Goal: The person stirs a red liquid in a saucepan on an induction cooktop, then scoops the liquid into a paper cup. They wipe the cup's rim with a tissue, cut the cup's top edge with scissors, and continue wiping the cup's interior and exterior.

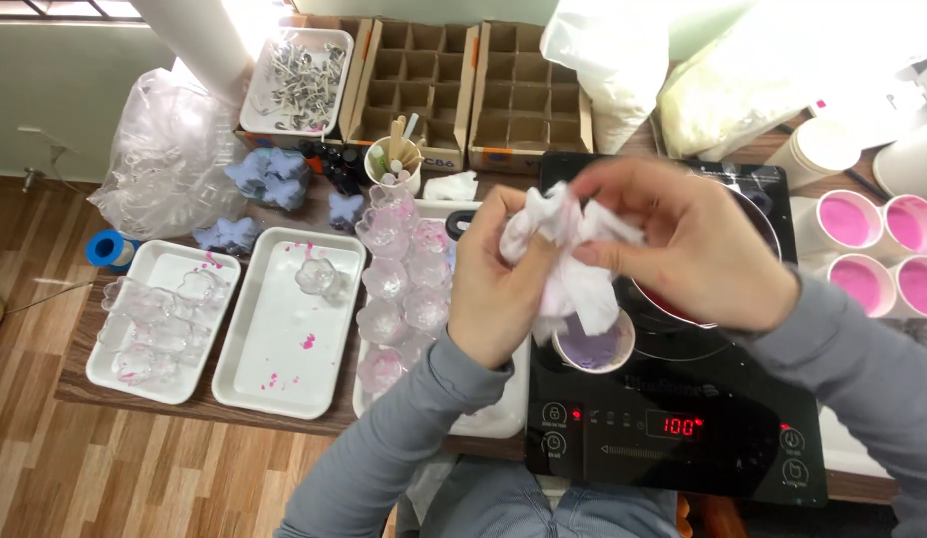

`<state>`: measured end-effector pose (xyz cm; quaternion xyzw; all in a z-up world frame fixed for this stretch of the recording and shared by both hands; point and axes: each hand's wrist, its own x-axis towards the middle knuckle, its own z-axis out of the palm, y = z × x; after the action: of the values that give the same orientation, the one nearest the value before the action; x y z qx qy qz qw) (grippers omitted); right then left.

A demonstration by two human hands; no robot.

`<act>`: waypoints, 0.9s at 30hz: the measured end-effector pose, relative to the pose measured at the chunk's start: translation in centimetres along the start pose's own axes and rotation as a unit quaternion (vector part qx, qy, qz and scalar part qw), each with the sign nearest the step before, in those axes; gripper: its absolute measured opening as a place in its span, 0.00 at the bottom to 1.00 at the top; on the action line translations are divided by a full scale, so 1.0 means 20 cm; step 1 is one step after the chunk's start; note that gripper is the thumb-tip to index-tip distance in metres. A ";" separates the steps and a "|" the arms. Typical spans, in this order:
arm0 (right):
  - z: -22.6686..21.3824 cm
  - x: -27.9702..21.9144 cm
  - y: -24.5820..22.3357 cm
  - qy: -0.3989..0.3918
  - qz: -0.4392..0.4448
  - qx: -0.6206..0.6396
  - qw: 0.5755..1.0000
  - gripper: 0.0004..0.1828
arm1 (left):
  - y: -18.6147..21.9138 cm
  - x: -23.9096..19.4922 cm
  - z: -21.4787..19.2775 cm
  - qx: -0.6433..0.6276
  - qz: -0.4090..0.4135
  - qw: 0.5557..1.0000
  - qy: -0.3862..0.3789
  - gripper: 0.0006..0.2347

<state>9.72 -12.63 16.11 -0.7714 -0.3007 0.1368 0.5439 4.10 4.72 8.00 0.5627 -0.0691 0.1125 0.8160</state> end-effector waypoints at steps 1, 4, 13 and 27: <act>0.01 -0.03 0.00 0.001 0.001 0.000 1.000 0.21 | -0.01 -0.03 0.01 0.000 -0.001 1.000 0.000 0.05; 0.04 -0.13 0.01 0.029 0.005 -0.120 0.992 0.15 | -0.03 -0.11 0.04 0.004 -0.009 1.000 0.003 0.03; 0.08 -0.34 0.00 0.144 -0.168 -0.277 0.935 0.10 | 0.04 -0.25 0.17 -0.042 -0.031 0.998 0.033 0.09; 0.14 -0.57 0.17 0.099 -0.070 0.069 0.990 0.14 | -0.03 -0.33 0.24 0.179 -0.028 0.983 0.034 0.06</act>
<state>0.41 -18.20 10.67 -0.7192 -0.2883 0.0417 0.6308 -1.94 -0.71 7.58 0.6970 -0.0040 0.1194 0.7070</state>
